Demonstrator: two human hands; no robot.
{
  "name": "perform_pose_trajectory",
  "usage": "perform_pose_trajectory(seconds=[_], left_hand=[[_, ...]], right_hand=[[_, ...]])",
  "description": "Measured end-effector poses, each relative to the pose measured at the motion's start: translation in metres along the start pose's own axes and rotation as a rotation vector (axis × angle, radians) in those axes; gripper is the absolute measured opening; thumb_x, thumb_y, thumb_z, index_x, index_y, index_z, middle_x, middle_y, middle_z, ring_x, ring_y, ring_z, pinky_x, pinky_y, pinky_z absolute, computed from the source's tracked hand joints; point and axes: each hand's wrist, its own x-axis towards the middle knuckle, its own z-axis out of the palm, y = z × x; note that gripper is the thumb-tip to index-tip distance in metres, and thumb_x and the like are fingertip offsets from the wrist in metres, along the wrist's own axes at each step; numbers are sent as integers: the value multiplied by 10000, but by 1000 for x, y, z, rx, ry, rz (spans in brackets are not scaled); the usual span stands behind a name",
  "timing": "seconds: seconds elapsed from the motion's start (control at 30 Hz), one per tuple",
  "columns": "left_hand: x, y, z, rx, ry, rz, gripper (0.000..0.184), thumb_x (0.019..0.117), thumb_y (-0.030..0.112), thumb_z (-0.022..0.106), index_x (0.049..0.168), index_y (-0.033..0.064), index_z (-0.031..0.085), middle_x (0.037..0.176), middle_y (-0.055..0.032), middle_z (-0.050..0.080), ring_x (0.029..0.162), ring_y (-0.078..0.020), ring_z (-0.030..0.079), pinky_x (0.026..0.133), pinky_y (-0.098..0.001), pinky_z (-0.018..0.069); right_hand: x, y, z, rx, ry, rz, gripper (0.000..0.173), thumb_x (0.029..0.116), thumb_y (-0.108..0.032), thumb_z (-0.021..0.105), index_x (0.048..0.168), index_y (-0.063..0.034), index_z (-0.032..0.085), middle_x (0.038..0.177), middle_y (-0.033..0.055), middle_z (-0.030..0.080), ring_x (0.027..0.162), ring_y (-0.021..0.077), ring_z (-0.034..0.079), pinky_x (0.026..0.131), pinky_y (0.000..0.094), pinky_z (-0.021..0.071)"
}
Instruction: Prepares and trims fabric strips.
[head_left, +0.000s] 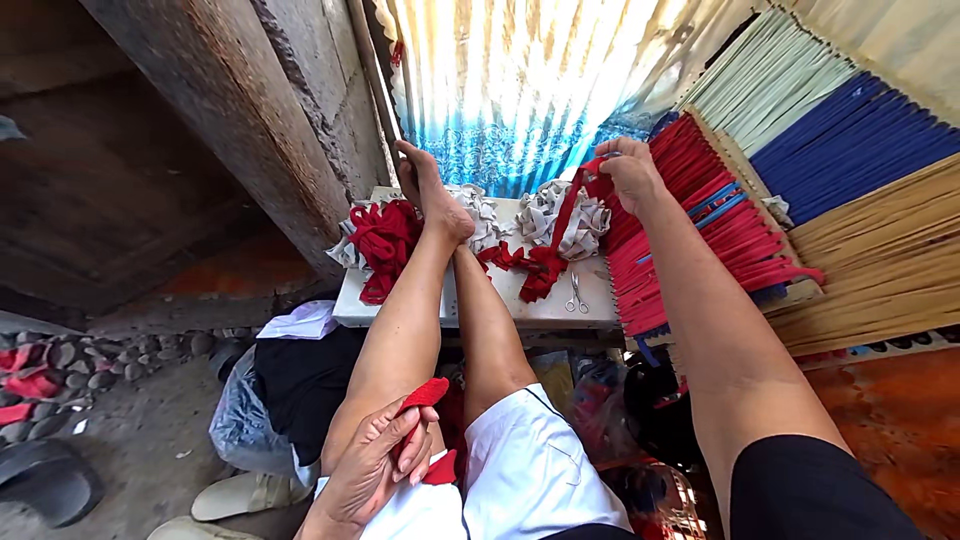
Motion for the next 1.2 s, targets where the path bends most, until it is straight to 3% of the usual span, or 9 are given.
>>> perform_pose_trajectory(seconds=[0.1, 0.3, 0.6, 0.73, 0.83, 0.93, 1.07, 1.13, 1.2], left_hand=[[0, 0, 1, 9, 9, -3, 270, 1065, 221, 536, 1126, 20, 704, 582, 29, 523, 453, -51, 516, 466, -220, 506], [2, -2, 0, 6, 0, 0, 264, 1065, 207, 537, 1130, 10, 700, 582, 23, 521, 453, -57, 519, 466, -227, 510], [9, -8, 2, 70, 31, 26, 253, 1065, 169, 516, 1113, 1, 698, 604, -6, 552, 490, -92, 561, 522, -270, 553], [10, -10, 5, 74, 75, 21, 217, 1045, 132, 534, 1093, 10, 707, 716, -53, 640, 574, -111, 622, 586, -279, 584], [12, -12, 7, -35, 103, 62, 166, 1019, 116, 580, 1074, 13, 697, 740, -43, 625, 568, -86, 590, 534, -233, 536], [12, -9, 17, -151, 159, 184, 67, 980, 113, 628, 990, 58, 665, 669, 22, 540, 489, -30, 492, 441, -173, 437], [7, 7, 58, 100, 293, 437, 45, 920, 46, 693, 955, 65, 715, 580, 53, 513, 419, 16, 384, 380, -149, 325], [5, 12, 70, 458, 370, 665, 83, 904, 39, 739, 985, 22, 747, 704, 34, 655, 506, 12, 483, 457, -158, 405], [3, 14, 71, 816, 387, 862, 148, 894, 31, 748, 1027, -33, 740, 941, -24, 761, 807, -22, 695, 764, -200, 594]], right_hand=[[4, -9, -6, 10, 63, -34, 350, 897, 80, 534, 1234, 22, 604, 1064, 139, 656, 871, 179, 666, 774, 352, 575], [1, -34, -16, 177, 110, -32, 232, 889, 75, 558, 1064, -10, 685, 864, 65, 721, 732, 145, 691, 677, 315, 590], [1, -111, -57, 257, 146, -172, 334, 829, 85, 537, 1116, 0, 683, 999, 128, 736, 821, 233, 736, 718, 382, 636], [-23, -135, -57, 311, 56, -199, 391, 830, 123, 515, 1183, 18, 649, 1039, 156, 725, 823, 253, 737, 710, 392, 641], [-45, -141, -46, 331, -67, -183, 420, 862, 146, 493, 1246, 28, 615, 1093, 162, 709, 882, 257, 735, 764, 399, 639], [-76, -138, -22, 346, -222, -190, 354, 920, 107, 521, 1259, 33, 591, 992, 124, 713, 839, 218, 719, 770, 375, 623], [-141, -115, 39, 386, -459, -103, 288, 969, 48, 530, 1247, 27, 604, 935, 121, 733, 771, 203, 720, 712, 364, 623], [-178, -96, 74, 420, -560, -33, 245, 988, 53, 518, 1212, 41, 617, 949, 128, 730, 799, 213, 725, 741, 387, 627], [-213, -74, 106, 492, -629, 55, 246, 1001, 57, 479, 1207, 46, 613, 966, 136, 730, 829, 221, 734, 768, 401, 632]])
